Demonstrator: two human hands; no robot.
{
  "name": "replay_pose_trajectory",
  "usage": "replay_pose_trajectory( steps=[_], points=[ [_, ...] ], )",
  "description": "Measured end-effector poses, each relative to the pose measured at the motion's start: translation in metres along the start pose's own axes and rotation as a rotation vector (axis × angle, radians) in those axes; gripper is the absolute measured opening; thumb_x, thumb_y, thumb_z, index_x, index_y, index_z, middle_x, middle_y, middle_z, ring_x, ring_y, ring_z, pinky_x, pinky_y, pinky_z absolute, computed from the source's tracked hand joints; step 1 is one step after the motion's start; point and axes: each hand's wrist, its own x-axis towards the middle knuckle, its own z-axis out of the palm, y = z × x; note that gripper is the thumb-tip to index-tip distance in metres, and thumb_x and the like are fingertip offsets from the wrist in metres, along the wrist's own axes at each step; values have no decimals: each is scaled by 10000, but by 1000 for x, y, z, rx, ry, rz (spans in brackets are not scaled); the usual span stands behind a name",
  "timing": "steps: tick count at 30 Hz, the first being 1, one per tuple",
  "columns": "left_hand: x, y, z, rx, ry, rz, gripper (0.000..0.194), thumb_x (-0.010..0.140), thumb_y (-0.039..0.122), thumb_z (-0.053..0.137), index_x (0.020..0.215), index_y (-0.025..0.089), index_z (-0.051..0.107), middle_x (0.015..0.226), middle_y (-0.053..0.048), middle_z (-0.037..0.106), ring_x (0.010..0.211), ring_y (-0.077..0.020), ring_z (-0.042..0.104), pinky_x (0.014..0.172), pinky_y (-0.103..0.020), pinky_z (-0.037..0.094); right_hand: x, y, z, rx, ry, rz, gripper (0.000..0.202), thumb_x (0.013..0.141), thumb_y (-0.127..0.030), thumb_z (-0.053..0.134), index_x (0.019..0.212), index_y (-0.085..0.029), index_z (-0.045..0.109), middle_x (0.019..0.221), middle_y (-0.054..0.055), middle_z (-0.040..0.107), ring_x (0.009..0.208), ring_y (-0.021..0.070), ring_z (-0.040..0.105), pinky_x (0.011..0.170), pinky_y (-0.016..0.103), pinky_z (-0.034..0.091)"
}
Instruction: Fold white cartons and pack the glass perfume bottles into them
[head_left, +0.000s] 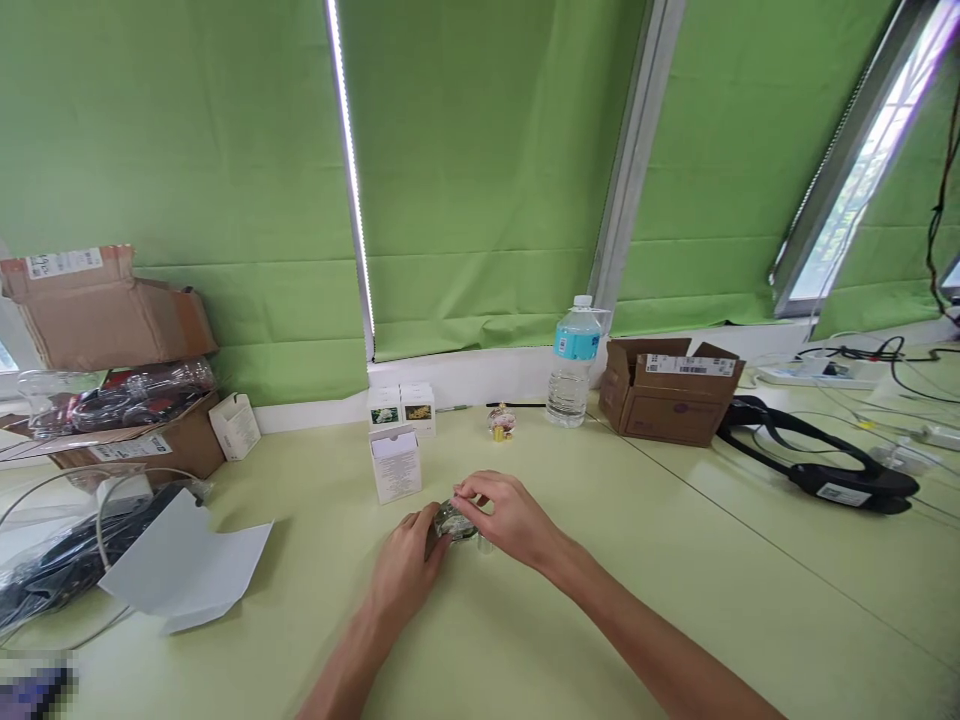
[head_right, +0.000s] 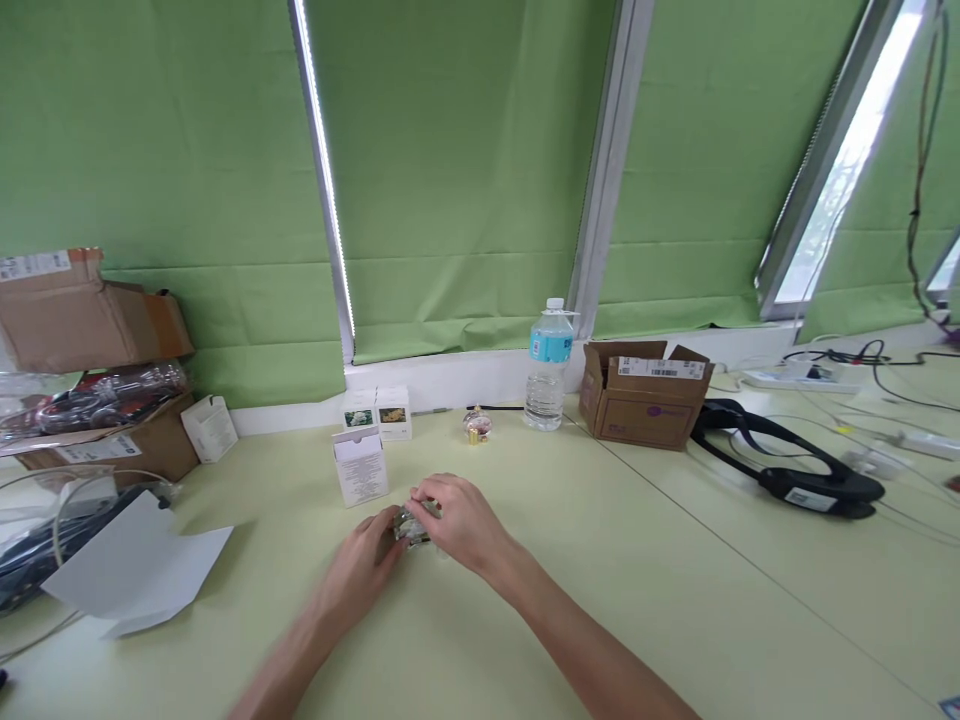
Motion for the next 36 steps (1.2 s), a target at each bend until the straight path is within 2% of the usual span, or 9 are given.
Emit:
replay_pose_trajectory(
  steps=[12, 22, 32, 36],
  points=[
    [0, 1, 0, 8, 3, -10, 334, 898, 323, 445, 1216, 241, 509, 1106, -86, 657, 1008, -246, 606, 804, -328, 454, 1, -6, -5, -12, -37, 23, 234, 919, -326, 505, 753, -214, 626, 802, 24, 691, 784, 167, 626, 698, 262, 468],
    [-1, 1, 2, -15, 3, 7, 335, 920, 337, 416, 1229, 241, 504, 1139, -83, 644, 1013, -234, 607, 811, -328, 461, 2, -10, -2, -9, -32, 76, 289, 931, -347, 466, 708, -208, 588, 737, 6, 669, 702, 146, 598, 656, 246, 445],
    [-1, 2, 1, -17, 16, -2, 339, 916, 345, 421, 1212, 217, 525, 1119, -105, 649, 1008, -249, 602, 792, -338, 464, 7, -11, -1, -61, -29, 99, 405, 928, -399, 432, 581, -198, 488, 551, -32, 511, 535, 111, 439, 573, 219, 390],
    [-1, 3, 0, -26, 14, -20, 344, 907, 340, 435, 1218, 223, 524, 1104, -98, 659, 999, -252, 608, 797, -343, 460, 6, -9, -5, -25, -48, 114, 424, 931, -415, 426, 581, -191, 510, 550, -32, 509, 521, 106, 431, 544, 214, 384]
  ],
)
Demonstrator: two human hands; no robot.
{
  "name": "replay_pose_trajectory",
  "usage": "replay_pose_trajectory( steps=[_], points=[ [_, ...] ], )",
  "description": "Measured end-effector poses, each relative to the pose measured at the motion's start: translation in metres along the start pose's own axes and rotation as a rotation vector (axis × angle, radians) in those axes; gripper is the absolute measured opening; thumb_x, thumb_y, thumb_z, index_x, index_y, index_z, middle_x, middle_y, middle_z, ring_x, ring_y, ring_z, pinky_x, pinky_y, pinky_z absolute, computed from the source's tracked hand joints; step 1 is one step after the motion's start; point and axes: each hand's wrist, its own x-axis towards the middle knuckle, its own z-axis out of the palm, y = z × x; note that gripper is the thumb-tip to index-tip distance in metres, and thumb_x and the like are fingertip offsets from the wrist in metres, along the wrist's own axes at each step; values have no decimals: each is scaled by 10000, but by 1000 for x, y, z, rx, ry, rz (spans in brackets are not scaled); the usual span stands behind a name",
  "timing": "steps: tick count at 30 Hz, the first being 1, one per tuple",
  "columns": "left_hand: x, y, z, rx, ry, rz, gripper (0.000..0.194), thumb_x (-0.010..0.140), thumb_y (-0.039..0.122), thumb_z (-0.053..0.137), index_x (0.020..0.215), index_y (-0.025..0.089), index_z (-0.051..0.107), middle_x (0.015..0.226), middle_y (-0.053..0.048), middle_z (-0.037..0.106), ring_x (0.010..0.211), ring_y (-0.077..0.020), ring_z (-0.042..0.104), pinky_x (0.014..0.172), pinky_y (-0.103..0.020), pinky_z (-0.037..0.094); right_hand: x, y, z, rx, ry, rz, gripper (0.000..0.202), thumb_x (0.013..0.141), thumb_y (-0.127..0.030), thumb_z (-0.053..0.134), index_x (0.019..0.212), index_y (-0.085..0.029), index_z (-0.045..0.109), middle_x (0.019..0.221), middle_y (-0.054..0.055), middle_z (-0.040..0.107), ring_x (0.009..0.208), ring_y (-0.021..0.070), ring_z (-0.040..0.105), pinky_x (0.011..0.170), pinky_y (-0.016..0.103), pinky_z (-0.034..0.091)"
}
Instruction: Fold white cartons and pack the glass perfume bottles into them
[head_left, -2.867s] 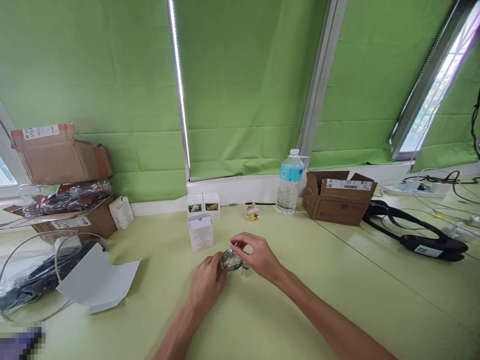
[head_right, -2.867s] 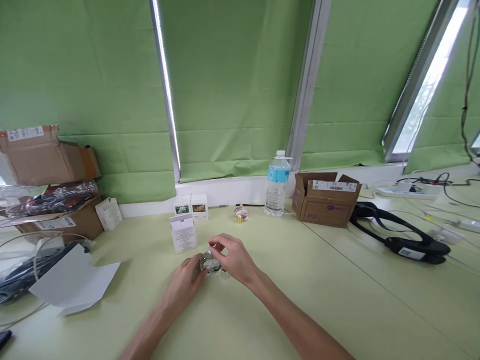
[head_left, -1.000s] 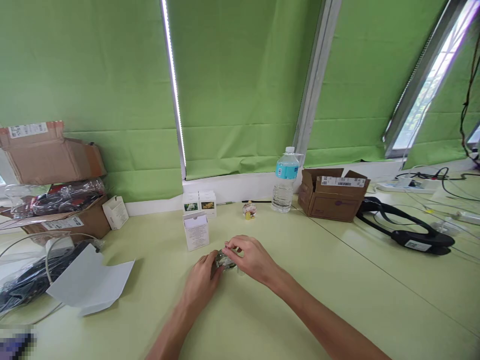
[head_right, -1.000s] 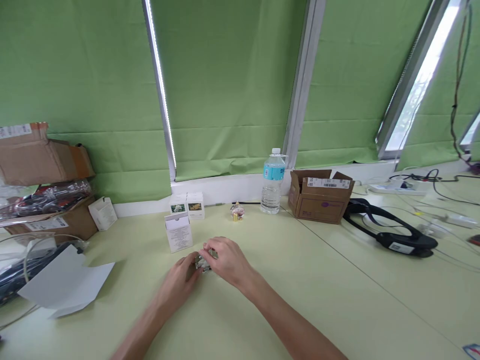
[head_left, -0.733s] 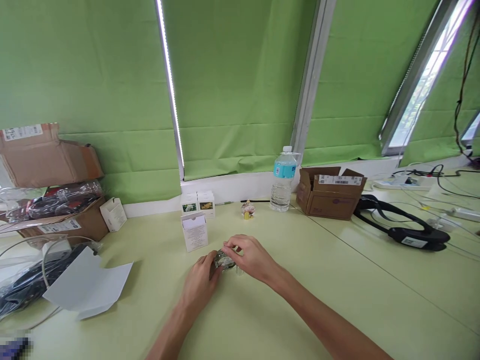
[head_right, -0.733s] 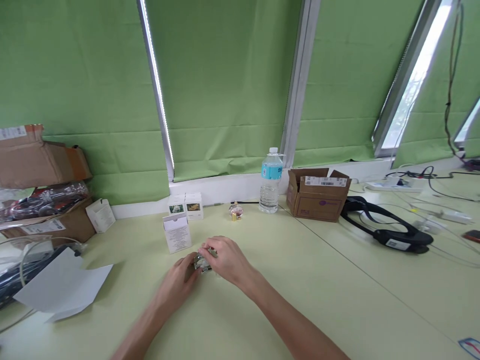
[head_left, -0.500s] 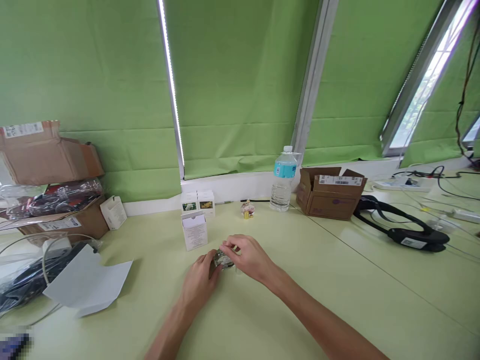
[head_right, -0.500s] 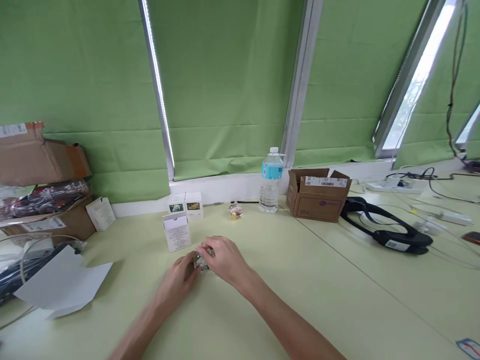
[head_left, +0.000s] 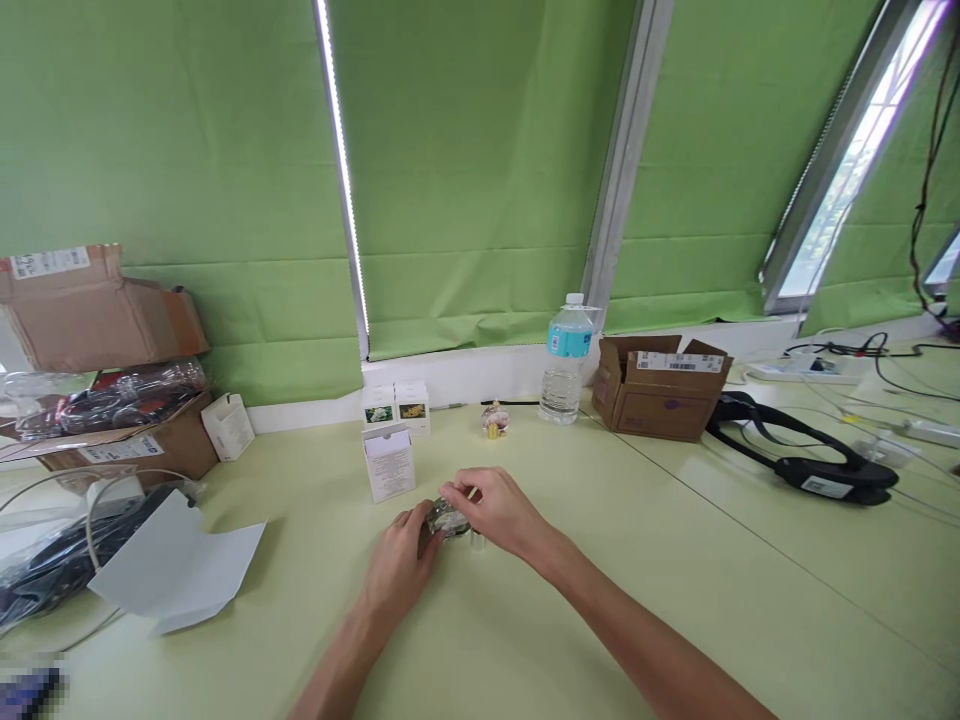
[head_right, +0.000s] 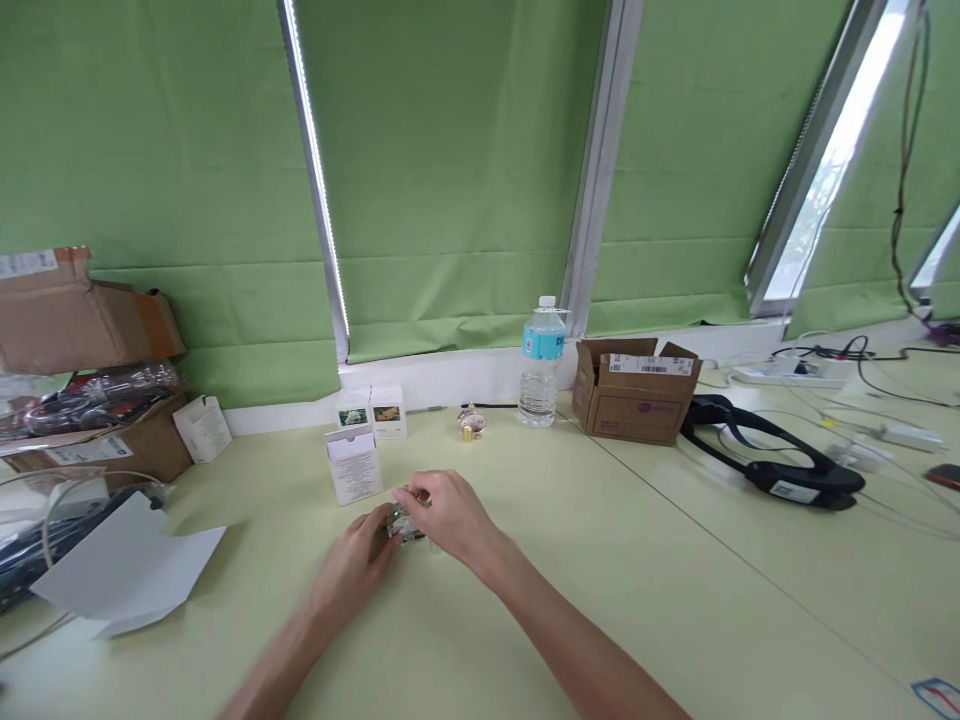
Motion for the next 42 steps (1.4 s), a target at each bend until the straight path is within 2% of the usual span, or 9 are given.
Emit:
replay_pose_trajectory(
  steps=[9, 13, 16, 18, 22, 24, 32, 36, 42],
  points=[
    [1, -1, 1, 19, -4, 6, 334, 904, 349, 432, 1202, 232, 524, 1087, -91, 657, 989, -250, 604, 791, -337, 453, -5, -3, -7, -1, -10, -100, 277, 937, -331, 462, 766, -222, 651, 738, 4, 679, 708, 150, 605, 668, 252, 447],
    [1, -2, 2, 26, 7, 1, 339, 907, 351, 426, 1211, 224, 508, 1098, -91, 652, 994, -247, 603, 798, -334, 448, -4, -1, -11, 43, 67, -92, 244, 939, -334, 460, 944, -233, 681, 897, 35, 704, 788, 164, 628, 671, 258, 470],
    [1, -3, 2, 37, -1, -1, 329, 907, 348, 426, 1206, 234, 503, 1095, -81, 652, 992, -241, 602, 784, -321, 448, -2, 7, -18, -13, 124, -21, 278, 936, -339, 445, 863, -213, 682, 807, 38, 700, 702, 163, 617, 631, 268, 457],
    [0, -3, 2, 43, -2, 1, 320, 910, 350, 420, 1201, 248, 508, 1073, -70, 656, 976, -235, 605, 770, -311, 449, -2, 16, -24, -52, 51, 51, 298, 912, -357, 475, 751, -205, 673, 707, 28, 686, 625, 158, 597, 579, 263, 430],
    [0, -4, 2, 33, 4, 0, 329, 913, 369, 419, 1209, 257, 507, 1064, -66, 658, 971, -233, 608, 772, -309, 448, -8, 32, -29, -52, -297, 151, 222, 779, -409, 637, 687, -211, 675, 654, 6, 679, 537, 135, 570, 461, 227, 351],
    [0, -4, 2, 26, 8, 0, 334, 913, 380, 420, 1210, 253, 507, 1088, -71, 654, 994, -240, 602, 788, -315, 445, -12, 36, -24, -75, -346, 171, 205, 711, -404, 694, 651, -210, 663, 618, -3, 661, 507, 129, 548, 431, 223, 307],
    [0, -3, 2, 17, 1, 4, 329, 916, 373, 419, 1207, 247, 506, 1079, -70, 652, 992, -244, 596, 793, -322, 437, -12, 38, -7, -126, -254, 166, 73, 584, -156, 677, 604, -203, 624, 611, -4, 643, 519, 130, 520, 446, 225, 262],
    [-1, -2, 2, 21, 1, 2, 327, 915, 371, 415, 1204, 248, 506, 1064, -69, 652, 976, -240, 601, 786, -317, 438, -6, 39, -18, -78, -196, 136, 96, 666, -127, 587, 665, -195, 655, 652, 9, 665, 586, 142, 569, 517, 230, 364],
    [0, -2, -1, 26, -10, 9, 324, 910, 360, 411, 1198, 250, 510, 1085, -74, 654, 969, -239, 609, 774, -312, 442, 2, 27, -21, 13, -25, 116, 224, 814, -232, 514, 977, -191, 662, 886, 46, 685, 738, 164, 611, 655, 273, 479]
  ],
)
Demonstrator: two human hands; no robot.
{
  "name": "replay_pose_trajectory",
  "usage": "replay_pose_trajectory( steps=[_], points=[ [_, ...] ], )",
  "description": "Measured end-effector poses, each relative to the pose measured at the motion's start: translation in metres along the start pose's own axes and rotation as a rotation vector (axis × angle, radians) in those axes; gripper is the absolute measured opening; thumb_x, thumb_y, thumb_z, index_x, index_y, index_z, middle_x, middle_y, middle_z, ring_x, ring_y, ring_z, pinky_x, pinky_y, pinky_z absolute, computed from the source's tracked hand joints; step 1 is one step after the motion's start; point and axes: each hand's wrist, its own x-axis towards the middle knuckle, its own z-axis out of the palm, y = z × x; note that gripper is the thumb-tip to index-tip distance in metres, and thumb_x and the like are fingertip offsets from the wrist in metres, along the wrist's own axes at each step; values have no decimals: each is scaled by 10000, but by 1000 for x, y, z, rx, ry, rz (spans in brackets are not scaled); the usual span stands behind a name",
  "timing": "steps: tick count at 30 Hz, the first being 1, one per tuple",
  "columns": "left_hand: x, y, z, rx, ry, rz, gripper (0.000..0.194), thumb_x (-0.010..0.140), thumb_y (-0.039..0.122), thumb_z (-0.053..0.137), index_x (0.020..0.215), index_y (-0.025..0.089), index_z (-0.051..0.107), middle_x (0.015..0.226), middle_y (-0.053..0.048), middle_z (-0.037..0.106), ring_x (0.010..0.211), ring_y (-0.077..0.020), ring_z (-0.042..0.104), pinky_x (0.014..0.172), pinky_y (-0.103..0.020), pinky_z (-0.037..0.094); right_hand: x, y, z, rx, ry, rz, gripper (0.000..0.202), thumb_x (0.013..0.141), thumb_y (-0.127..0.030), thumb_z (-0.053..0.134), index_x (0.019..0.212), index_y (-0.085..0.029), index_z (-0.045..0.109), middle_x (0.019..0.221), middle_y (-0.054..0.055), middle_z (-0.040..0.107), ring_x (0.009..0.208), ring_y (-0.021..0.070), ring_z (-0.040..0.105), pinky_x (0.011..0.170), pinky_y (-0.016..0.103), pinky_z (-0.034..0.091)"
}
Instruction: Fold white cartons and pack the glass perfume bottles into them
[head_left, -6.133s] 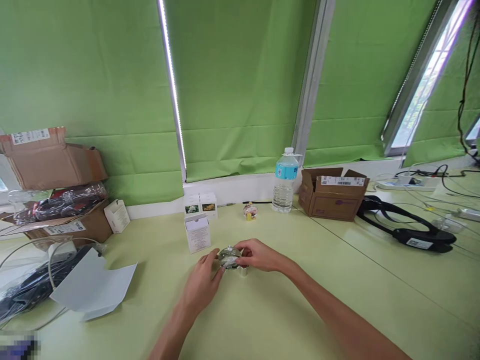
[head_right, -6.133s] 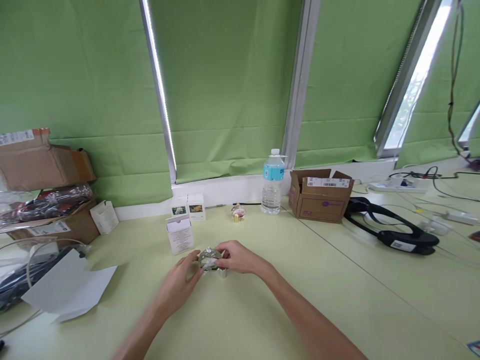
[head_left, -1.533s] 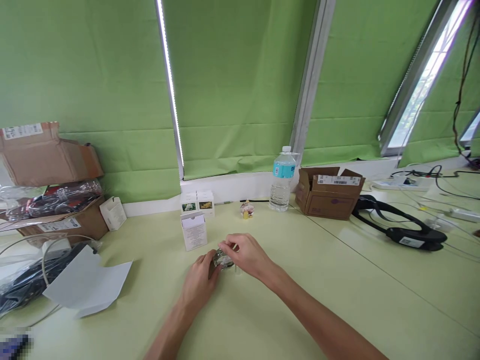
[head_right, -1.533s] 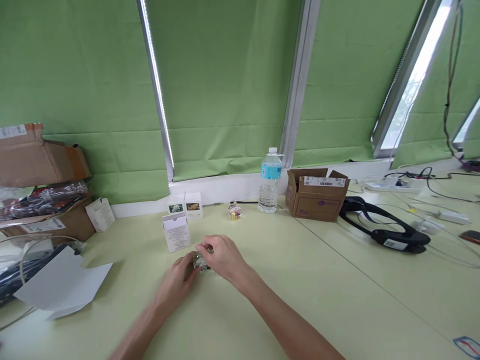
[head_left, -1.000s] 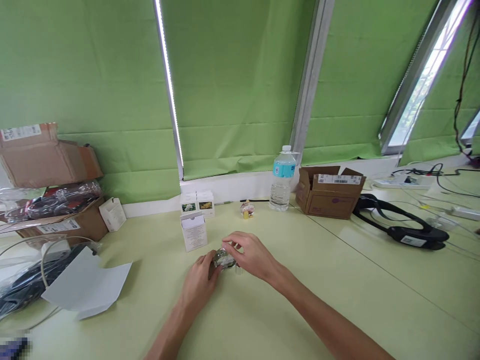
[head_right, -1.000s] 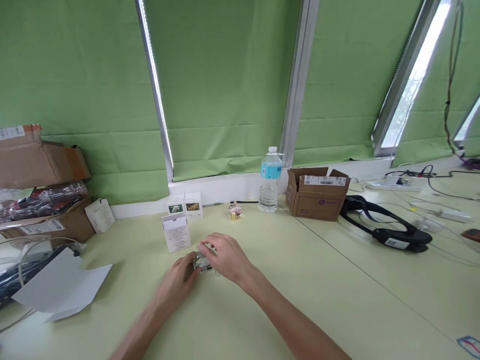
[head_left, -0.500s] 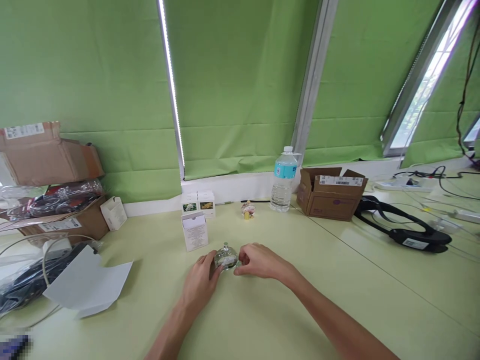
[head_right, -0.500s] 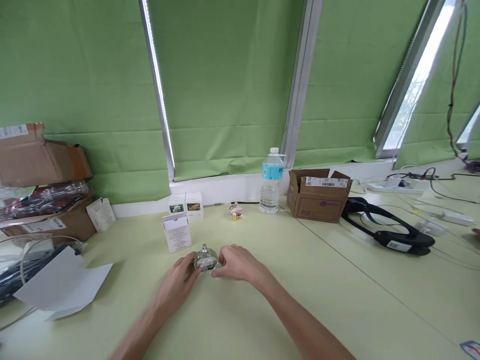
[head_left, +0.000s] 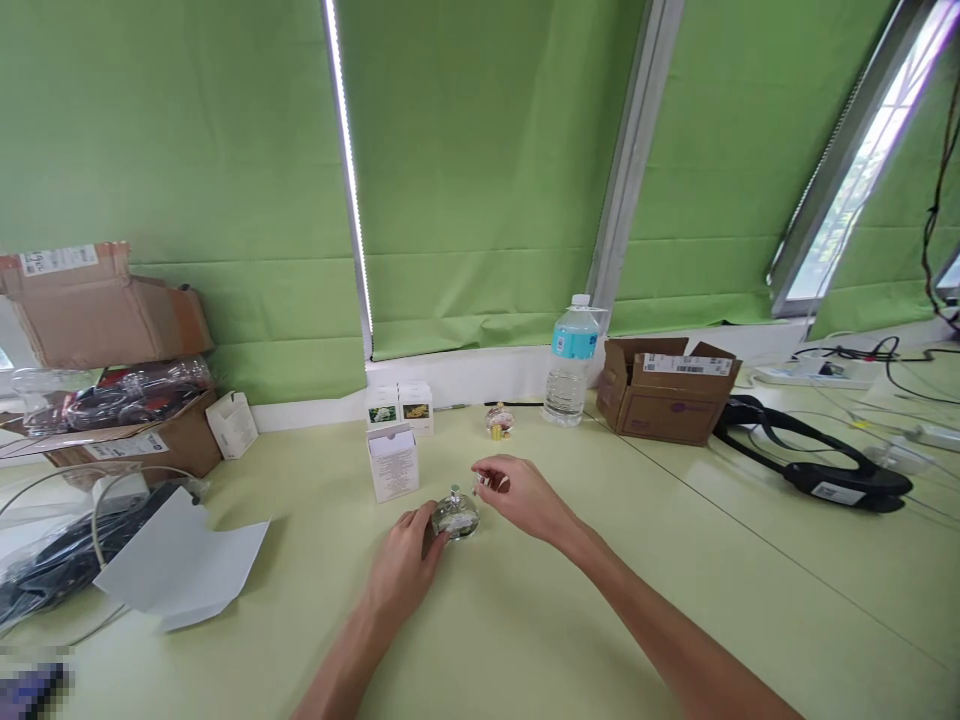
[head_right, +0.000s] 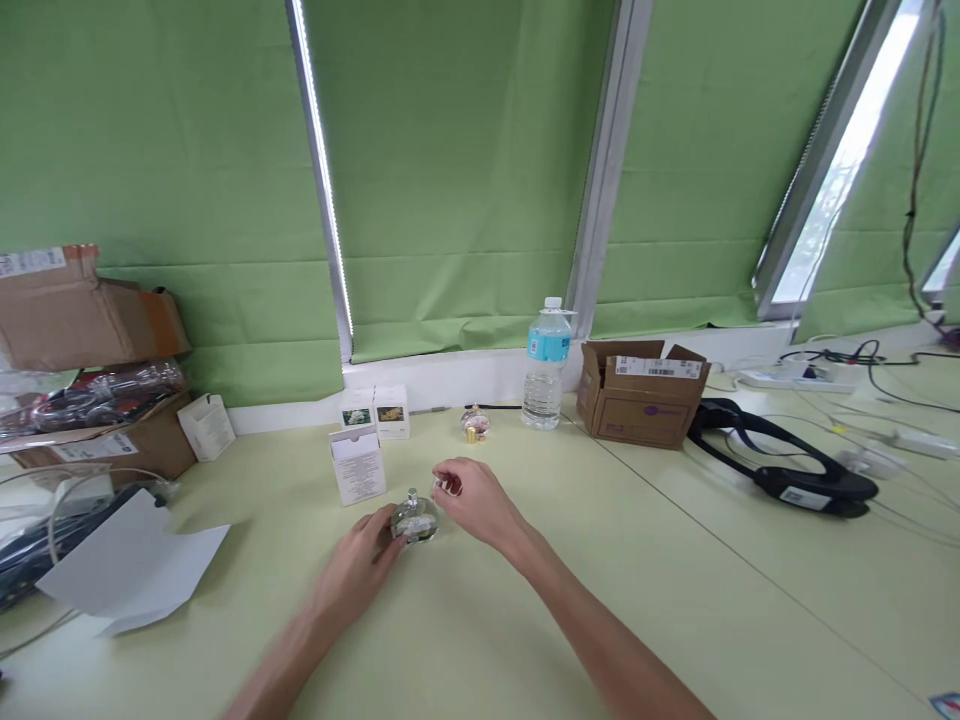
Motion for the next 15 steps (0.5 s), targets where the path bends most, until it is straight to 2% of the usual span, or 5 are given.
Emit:
replay_pose_trajectory(
  steps=[3, 7, 10, 15],
  points=[
    [0, 0, 0, 8, 7, 8, 318, 908, 356, 410, 1189, 251, 516, 1075, -73, 660, 957, -243, 613, 767, -317, 445, -1, -8, 4, 153, 121, -21, 304, 832, -266, 529, 1123, -200, 589, 902, 34, 673, 740, 157, 620, 670, 280, 511],
    [1, 0, 0, 7, 14, 6, 317, 898, 353, 428, 1182, 248, 522, 1093, -76, 662, 968, -249, 618, 776, -323, 449, -4, -15, 9, 254, 197, -75, 246, 840, -297, 566, 1071, -213, 568, 894, 18, 668, 761, 152, 624, 691, 279, 530],
    [1, -1, 1, 4, 20, 16, 320, 897, 348, 432, 1187, 240, 515, 1115, -82, 660, 1002, -254, 609, 798, -332, 449, -6, -18, 14, 238, 199, -134, 221, 859, -300, 565, 1067, -228, 587, 932, 17, 668, 780, 149, 620, 703, 279, 531],
    [2, -2, 2, 8, 16, 21, 318, 897, 324, 433, 1193, 235, 506, 1121, -83, 659, 1027, -255, 597, 814, -340, 446, -8, -18, 21, 158, 133, -198, 229, 891, -270, 543, 1111, -259, 607, 983, 8, 672, 785, 142, 617, 712, 273, 522]
  ],
)
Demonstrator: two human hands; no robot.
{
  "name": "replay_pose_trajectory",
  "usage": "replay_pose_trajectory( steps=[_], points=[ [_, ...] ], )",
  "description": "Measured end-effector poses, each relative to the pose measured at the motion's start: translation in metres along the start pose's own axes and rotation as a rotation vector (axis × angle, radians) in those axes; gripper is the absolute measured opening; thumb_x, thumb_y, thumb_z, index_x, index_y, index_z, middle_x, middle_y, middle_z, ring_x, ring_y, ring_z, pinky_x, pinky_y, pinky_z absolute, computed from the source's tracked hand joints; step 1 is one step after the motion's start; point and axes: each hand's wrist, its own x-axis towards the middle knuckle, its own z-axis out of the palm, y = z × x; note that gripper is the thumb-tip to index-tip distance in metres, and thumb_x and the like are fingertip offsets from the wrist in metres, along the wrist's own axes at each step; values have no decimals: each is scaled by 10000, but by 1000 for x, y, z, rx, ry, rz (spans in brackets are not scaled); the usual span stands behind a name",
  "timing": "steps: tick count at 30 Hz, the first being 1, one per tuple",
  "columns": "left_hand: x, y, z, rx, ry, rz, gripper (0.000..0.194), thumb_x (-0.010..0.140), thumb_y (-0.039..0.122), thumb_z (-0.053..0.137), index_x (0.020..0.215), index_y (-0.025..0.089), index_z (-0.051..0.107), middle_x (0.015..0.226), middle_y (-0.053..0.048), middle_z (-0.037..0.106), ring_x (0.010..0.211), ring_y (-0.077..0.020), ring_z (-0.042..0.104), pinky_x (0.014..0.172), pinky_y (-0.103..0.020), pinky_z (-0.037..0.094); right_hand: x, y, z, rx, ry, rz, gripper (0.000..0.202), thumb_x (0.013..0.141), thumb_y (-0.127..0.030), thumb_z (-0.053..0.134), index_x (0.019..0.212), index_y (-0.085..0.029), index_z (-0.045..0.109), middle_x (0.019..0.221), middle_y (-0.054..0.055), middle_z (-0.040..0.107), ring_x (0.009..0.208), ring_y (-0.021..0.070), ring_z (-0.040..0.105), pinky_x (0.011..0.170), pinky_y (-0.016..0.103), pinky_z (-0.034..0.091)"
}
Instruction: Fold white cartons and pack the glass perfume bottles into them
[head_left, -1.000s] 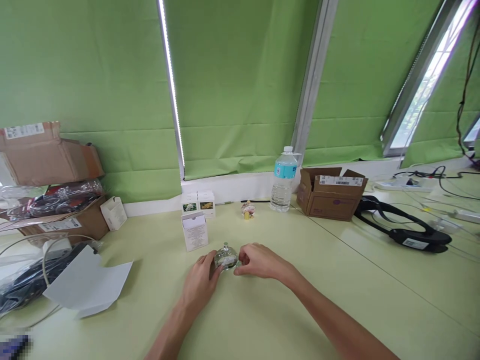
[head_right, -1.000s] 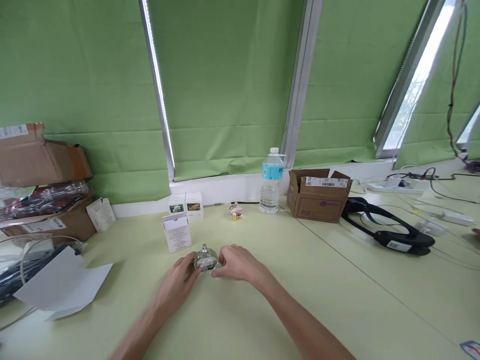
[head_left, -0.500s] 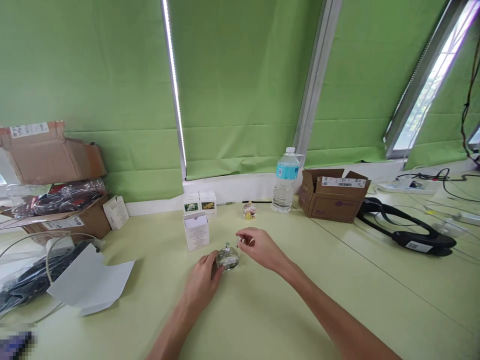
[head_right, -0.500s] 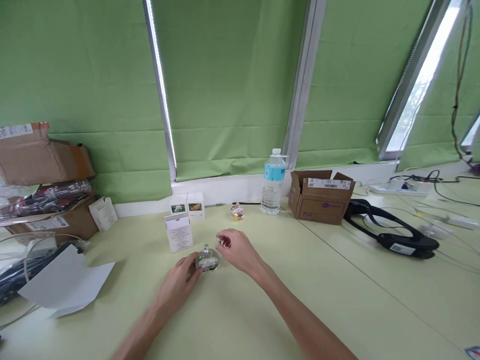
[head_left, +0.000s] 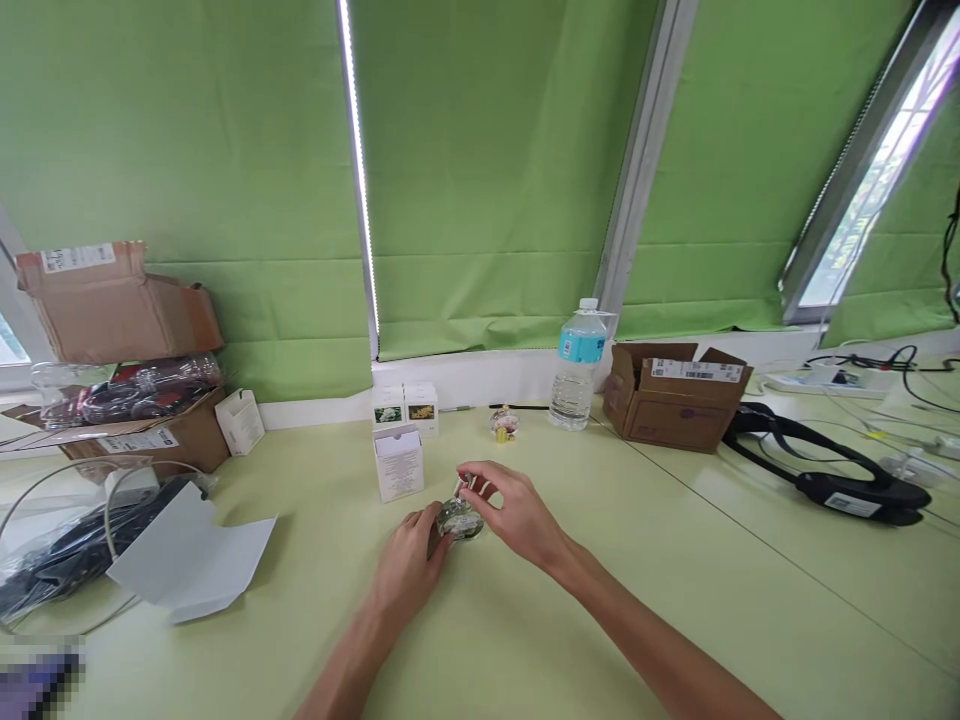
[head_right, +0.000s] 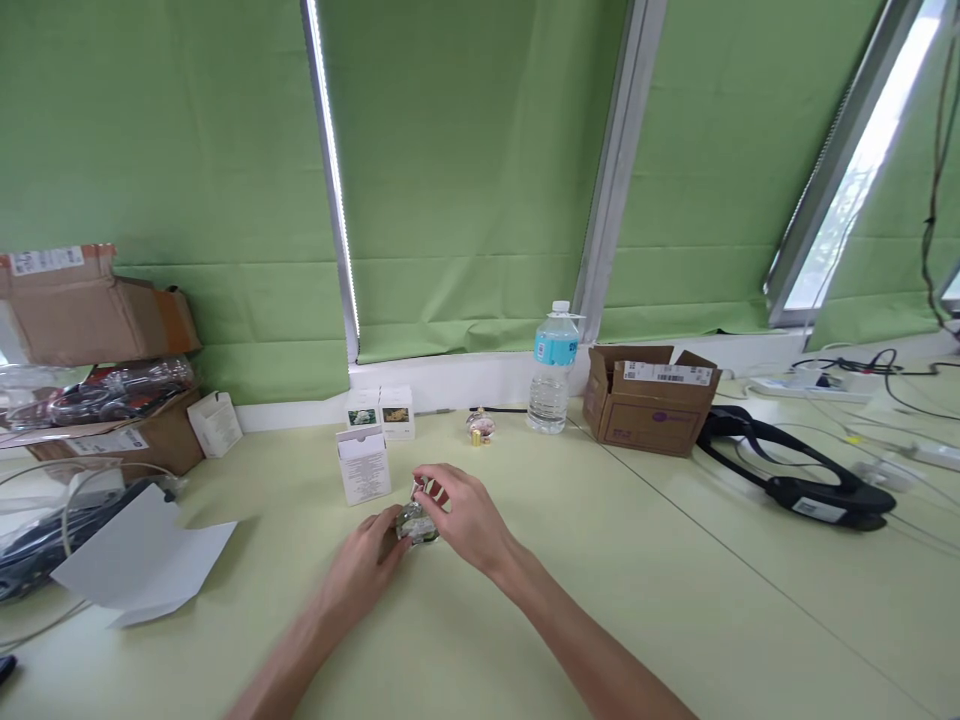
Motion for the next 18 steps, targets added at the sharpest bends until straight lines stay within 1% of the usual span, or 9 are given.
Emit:
replay_pose_trajectory(
  steps=[5, 10, 15, 18],
  points=[
    [0, -1, 1, 17, 3, -4, 313, 898, 312, 430, 1194, 237, 498, 1109, -80, 659, 1010, -252, 599, 793, -332, 442, -2, 3, 1, -65, -71, -46, 254, 908, -245, 527, 1141, -263, 625, 996, 15, 680, 838, 146, 618, 732, 263, 514],
    [-1, 1, 0, 15, 2, 2, 309, 895, 298, 432, 1191, 240, 497, 1086, -74, 659, 1004, -243, 596, 787, -316, 439, -3, 4, -1, -107, -79, -75, 276, 922, -265, 523, 1178, -268, 625, 1012, 17, 696, 907, 157, 621, 766, 268, 501],
    [-1, 2, -1, 17, 2, -3, 311, 905, 315, 419, 1197, 239, 492, 1059, -72, 660, 984, -240, 600, 775, -308, 439, -2, 2, -4, -141, -82, -97, 244, 932, -266, 508, 1123, -264, 660, 969, 15, 714, 885, 164, 634, 781, 279, 488],
    [-1, 1, -1, 24, 2, -5, 309, 903, 310, 421, 1195, 237, 492, 1063, -72, 659, 982, -240, 601, 767, -308, 440, -2, 1, -3, -145, -88, -88, 250, 933, -279, 506, 1129, -264, 661, 981, 17, 716, 888, 166, 641, 791, 280, 491]
  ],
)
